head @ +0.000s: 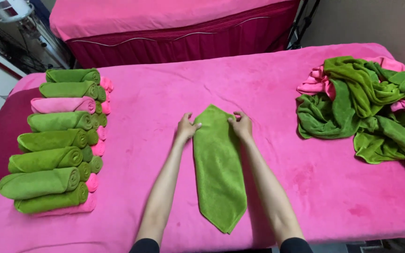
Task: Folding a green towel into a decorative roll on a pink spa bed.
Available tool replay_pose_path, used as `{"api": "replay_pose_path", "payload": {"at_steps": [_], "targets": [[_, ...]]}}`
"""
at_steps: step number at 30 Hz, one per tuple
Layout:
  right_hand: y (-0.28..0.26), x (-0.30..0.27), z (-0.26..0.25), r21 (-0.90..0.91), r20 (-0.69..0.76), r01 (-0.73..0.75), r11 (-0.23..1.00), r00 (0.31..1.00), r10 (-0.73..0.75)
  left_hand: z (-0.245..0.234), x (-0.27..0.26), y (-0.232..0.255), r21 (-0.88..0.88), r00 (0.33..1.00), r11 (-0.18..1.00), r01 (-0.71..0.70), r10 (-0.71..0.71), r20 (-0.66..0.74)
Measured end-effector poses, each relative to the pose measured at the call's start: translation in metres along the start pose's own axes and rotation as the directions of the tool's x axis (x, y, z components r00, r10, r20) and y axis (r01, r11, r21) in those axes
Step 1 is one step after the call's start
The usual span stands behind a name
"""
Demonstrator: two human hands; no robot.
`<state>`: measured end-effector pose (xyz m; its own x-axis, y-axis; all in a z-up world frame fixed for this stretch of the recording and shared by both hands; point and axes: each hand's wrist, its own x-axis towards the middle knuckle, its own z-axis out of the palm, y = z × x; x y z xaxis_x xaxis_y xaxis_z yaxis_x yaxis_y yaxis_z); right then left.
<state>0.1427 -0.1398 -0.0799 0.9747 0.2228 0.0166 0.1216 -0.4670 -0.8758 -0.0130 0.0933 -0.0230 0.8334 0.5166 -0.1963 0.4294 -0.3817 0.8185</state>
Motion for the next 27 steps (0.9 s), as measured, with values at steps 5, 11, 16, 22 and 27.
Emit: {"api": "replay_pose_path", "payload": {"at_steps": [5, 11, 16, 22, 27], "targets": [[-0.005, -0.005, -0.019, 0.482, 0.183, -0.08, 0.872, 0.983, -0.011, 0.009, 0.041, -0.049, -0.541, 0.979, 0.838, -0.073, 0.164, 0.123], [-0.001, -0.003, -0.023, 0.253, 0.117, 0.205, 0.945, 0.964, -0.24, 0.0, 0.048, -0.032, -0.395, 0.952, 0.918, -0.045, 0.159, 0.261], [-0.018, -0.022, -0.028, -0.25, -0.043, 0.574, 0.78, 0.798, -0.601, -0.037, -0.066, 0.047, 0.007, 0.987, 0.993, -0.114, 0.114, -0.114], [-0.025, -0.056, -0.041, -0.439, -0.018, 0.615, 0.655, 0.723, -0.691, -0.008, -0.138, 0.0, 0.031, 0.983, 0.996, -0.089, 0.093, -0.158], [-0.049, -0.105, -0.029, -0.445, 0.119, 0.689, 0.571, 0.678, -0.725, -0.022, -0.167, 0.026, -0.105, 0.996, 0.992, -0.075, 0.079, 0.03]]}}
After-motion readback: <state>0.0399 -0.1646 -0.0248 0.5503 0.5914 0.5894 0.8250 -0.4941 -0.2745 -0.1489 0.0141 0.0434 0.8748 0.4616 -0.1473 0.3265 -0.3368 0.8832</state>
